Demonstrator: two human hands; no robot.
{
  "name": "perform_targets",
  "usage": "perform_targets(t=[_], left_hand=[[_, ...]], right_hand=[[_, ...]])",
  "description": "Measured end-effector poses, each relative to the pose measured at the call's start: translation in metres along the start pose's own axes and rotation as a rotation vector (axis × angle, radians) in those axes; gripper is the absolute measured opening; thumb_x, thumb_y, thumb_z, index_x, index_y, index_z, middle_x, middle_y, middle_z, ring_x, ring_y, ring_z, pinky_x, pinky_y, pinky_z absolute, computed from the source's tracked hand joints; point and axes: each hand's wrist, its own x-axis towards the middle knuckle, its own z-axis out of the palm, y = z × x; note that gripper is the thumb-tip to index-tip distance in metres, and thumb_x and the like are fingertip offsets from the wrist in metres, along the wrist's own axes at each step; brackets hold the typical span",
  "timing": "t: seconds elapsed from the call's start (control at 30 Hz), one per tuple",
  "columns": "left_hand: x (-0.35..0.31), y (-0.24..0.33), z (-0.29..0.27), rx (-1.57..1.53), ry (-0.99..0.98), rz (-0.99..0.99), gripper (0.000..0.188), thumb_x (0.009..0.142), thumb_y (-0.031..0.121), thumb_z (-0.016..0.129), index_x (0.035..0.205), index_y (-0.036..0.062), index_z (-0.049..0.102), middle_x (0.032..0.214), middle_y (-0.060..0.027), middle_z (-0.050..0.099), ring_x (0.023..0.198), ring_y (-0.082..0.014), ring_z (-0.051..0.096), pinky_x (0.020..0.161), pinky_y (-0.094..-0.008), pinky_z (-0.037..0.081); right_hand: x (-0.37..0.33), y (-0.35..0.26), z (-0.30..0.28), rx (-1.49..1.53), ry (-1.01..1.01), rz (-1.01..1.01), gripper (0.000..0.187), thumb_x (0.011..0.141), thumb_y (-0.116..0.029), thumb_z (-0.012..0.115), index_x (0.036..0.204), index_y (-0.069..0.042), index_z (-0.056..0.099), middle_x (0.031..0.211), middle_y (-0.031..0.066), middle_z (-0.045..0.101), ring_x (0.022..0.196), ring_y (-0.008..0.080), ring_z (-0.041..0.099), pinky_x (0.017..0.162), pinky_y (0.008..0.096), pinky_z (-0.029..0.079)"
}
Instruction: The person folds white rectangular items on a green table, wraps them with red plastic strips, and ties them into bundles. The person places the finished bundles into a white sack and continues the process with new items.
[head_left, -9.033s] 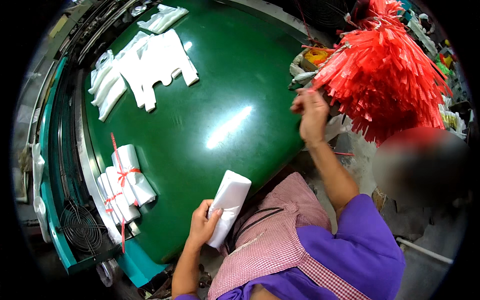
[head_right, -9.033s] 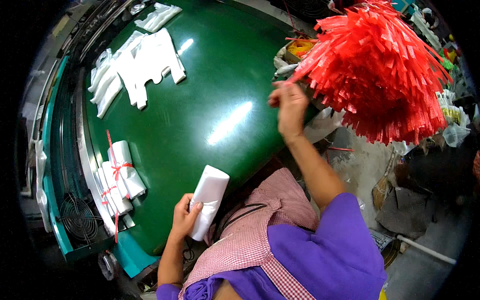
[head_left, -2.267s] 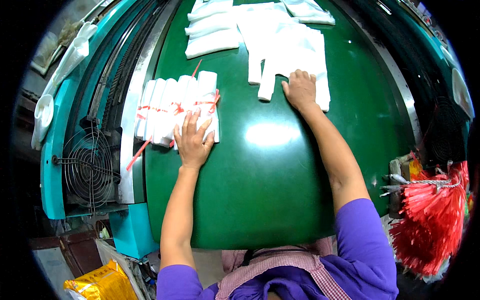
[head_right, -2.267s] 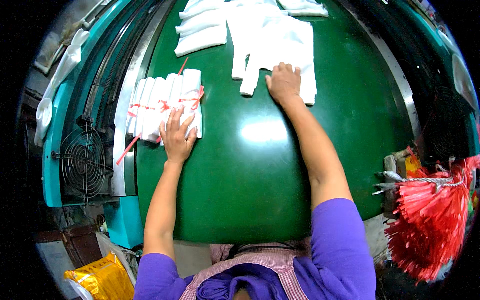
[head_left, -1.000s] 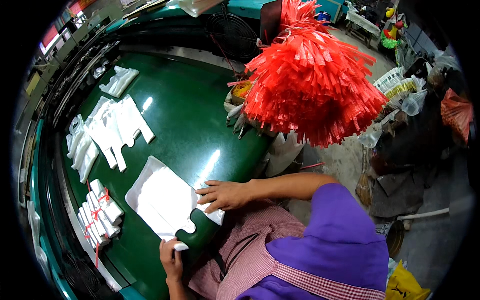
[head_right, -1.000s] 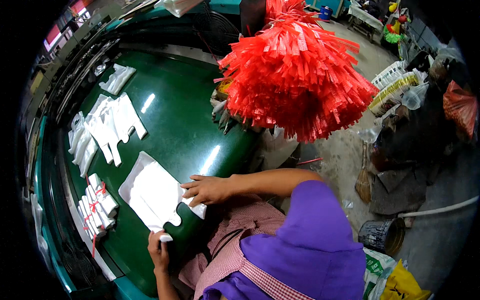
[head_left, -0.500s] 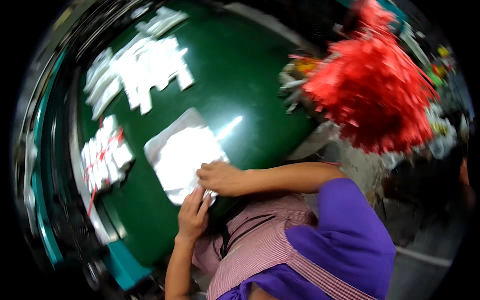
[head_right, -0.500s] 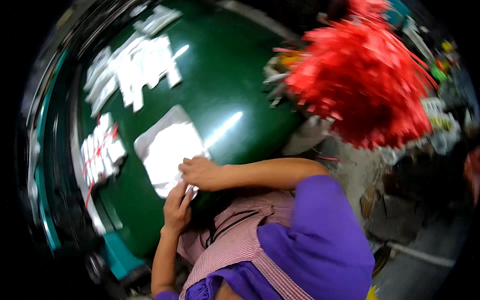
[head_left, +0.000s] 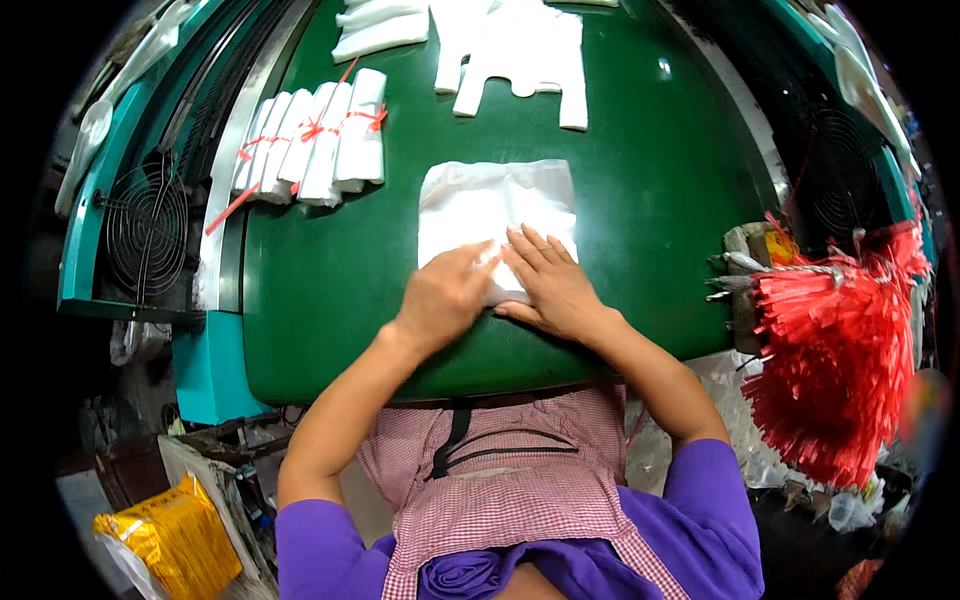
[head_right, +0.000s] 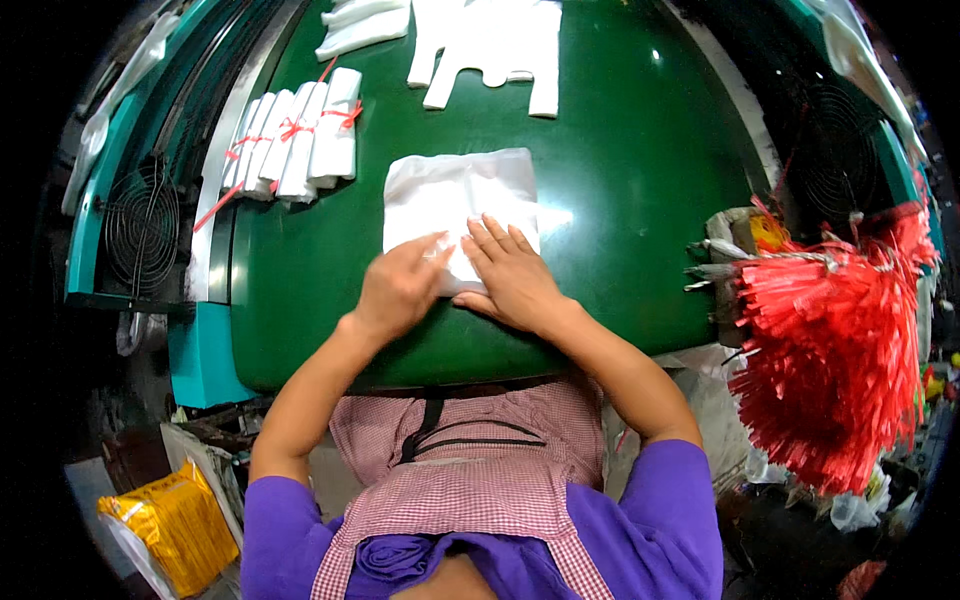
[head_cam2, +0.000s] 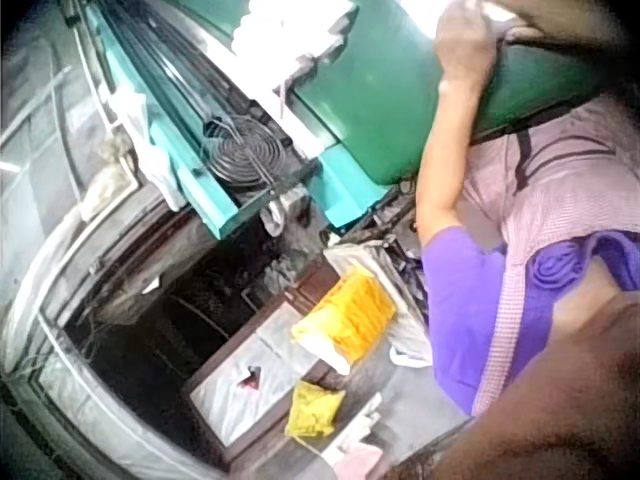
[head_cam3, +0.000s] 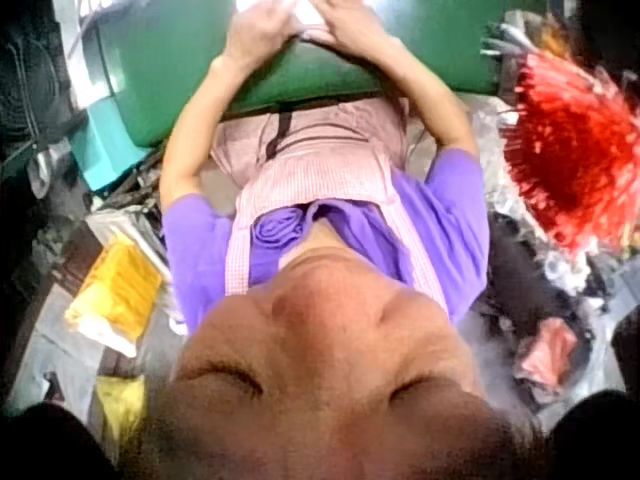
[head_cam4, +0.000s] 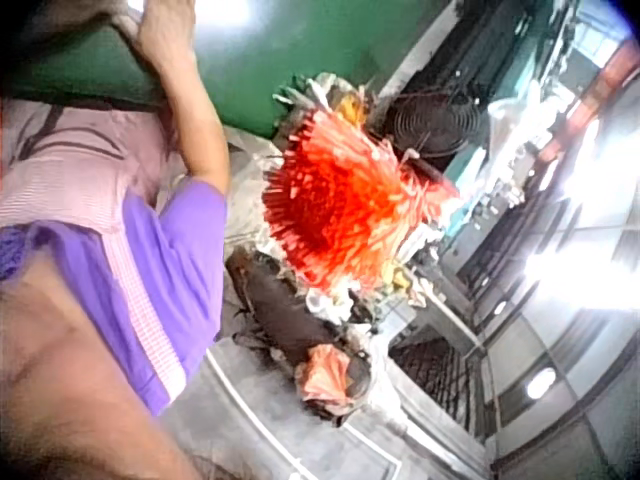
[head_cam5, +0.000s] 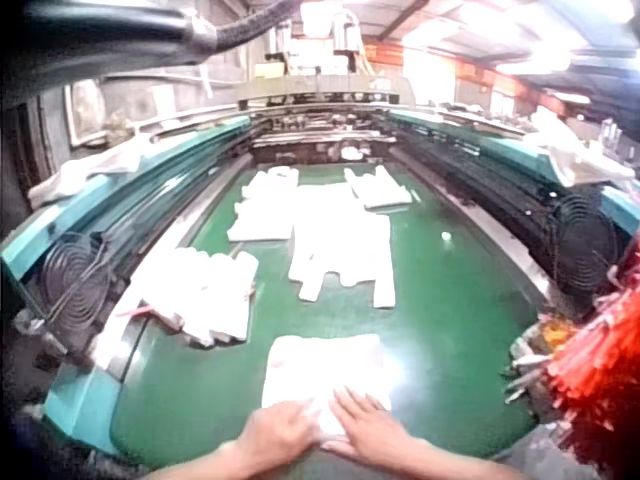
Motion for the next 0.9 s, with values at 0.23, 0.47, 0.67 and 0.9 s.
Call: perform_targets(t=[0.23,0.47,0.67,0.9], left_hand=[[0.006,0.010,0.016,0.091,-0.247,-0.110,0.034,0.067,0.005,0.063,0.100,0.0036,0.057,0.094,-0.0092,0.055,0.087,-0.0271,0.055,0.077,-0.0415,0.048],[-0.003,-0.017,-0.007,-0.544,-0.261,-0.168,0.033,0.073,0.000,0.063,0.105,0.0060,0.060,0.119,-0.0106,0.059,0.114,-0.0344,0.053,0.094,-0.0377,0.046],[-0.037,-0.010,-0.034,-0.472,-0.526,-0.047,0.022,0.073,0.016,0.068,0.095,0.0133,0.067,0.116,-0.0095,0.057,0.117,-0.0316,0.048,0.104,-0.0549,0.026],[0.028,0.001,-0.040,0.087,-0.081,0.309,0.018,0.070,0.016,0.063,0.087,0.0148,0.069,0.098,-0.0032,0.058,0.095,-0.0235,0.054,0.087,-0.0399,0.041]], right_hand=[[-0.052,-0.039,-0.016,0.673,0.254,0.046,0.044,0.081,-0.006,0.067,0.123,0.000,0.054,0.129,0.0180,0.052,0.120,0.0360,0.050,0.099,0.0402,0.043],[-0.026,0.000,-0.008,2.188,0.352,0.621,0.057,0.091,-0.029,0.060,0.134,0.002,0.037,0.127,0.0232,0.051,0.110,0.0304,0.058,0.091,0.0396,0.052],[-0.031,0.005,-0.018,0.923,-0.097,-0.027,0.057,0.073,0.014,0.053,0.127,-0.004,0.054,0.135,0.0146,0.050,0.121,0.0289,0.051,0.105,0.0412,0.039],[-0.010,0.031,-0.023,0.161,-0.128,-0.403,0.042,0.078,-0.004,0.058,0.120,-0.004,0.055,0.132,0.0171,0.051,0.123,0.0341,0.048,0.103,0.0438,0.040]])
